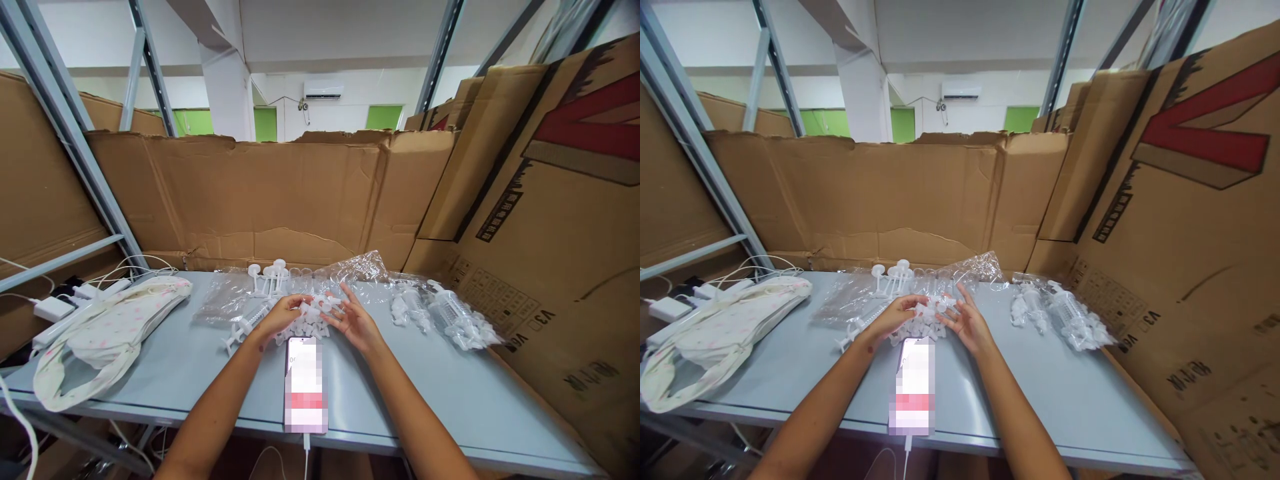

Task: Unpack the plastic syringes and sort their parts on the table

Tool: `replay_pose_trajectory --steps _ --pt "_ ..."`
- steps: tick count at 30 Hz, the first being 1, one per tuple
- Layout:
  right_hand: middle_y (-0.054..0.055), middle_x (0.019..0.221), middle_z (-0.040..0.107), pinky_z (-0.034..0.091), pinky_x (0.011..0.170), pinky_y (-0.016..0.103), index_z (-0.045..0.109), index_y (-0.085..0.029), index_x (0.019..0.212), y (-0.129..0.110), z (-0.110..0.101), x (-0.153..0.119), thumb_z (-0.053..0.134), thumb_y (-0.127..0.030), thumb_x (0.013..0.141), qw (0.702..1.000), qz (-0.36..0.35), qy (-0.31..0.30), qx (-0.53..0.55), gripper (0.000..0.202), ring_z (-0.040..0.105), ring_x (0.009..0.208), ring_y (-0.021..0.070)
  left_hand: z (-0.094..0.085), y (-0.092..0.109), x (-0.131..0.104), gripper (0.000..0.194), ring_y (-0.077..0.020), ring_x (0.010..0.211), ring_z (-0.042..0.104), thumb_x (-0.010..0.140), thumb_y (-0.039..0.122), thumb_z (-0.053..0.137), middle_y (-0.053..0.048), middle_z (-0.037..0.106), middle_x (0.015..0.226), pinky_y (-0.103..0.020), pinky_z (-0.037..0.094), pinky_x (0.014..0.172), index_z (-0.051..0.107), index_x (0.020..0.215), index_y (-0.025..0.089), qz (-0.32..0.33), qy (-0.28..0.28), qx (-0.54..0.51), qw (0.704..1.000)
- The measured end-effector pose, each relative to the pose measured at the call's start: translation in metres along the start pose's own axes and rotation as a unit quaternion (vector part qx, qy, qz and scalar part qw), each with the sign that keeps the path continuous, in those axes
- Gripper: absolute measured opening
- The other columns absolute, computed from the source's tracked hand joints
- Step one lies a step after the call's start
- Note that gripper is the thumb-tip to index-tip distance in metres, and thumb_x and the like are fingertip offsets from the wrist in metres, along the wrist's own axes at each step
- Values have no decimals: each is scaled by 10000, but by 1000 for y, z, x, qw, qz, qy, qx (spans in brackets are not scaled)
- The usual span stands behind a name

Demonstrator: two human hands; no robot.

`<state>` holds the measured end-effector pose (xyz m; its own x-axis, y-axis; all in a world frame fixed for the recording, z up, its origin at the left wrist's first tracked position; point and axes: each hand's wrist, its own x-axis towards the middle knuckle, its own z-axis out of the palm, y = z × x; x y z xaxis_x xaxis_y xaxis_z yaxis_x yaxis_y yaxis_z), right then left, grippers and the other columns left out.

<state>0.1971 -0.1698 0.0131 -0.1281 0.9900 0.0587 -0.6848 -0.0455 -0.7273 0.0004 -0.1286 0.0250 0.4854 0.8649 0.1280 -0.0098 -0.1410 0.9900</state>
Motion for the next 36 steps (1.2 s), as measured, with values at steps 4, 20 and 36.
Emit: replay_pose_trajectory --steps 4,20,36 --pt "3 1093 647 454 928 497 367 -405 1305 0 0 -1 630 -249 737 1000 0 -3 -4 645 660 892 184 -1 -2 0 344 -197 955 587 647 70 572 -73 664 1058 -302 433 847 673 967 151 5 11 9 1000" --pt "17 1134 635 488 889 446 405 -374 1284 -1 1 -2 637 -254 737 1000 1 -17 -23 606 655 887 172 0 -10 4 278 -180 863 597 621 164 696 -87 658 1006 -312 466 801 679 897 142 23 22 15 999" --pt "-21 1145 624 507 873 452 451 -399 1232 -2 -8 3 653 -246 719 998 -44 15 -34 572 644 848 155 -4 -14 3 237 -184 887 566 683 151 600 -71 640 956 -255 436 719 709 889 195 103 33 219 970"
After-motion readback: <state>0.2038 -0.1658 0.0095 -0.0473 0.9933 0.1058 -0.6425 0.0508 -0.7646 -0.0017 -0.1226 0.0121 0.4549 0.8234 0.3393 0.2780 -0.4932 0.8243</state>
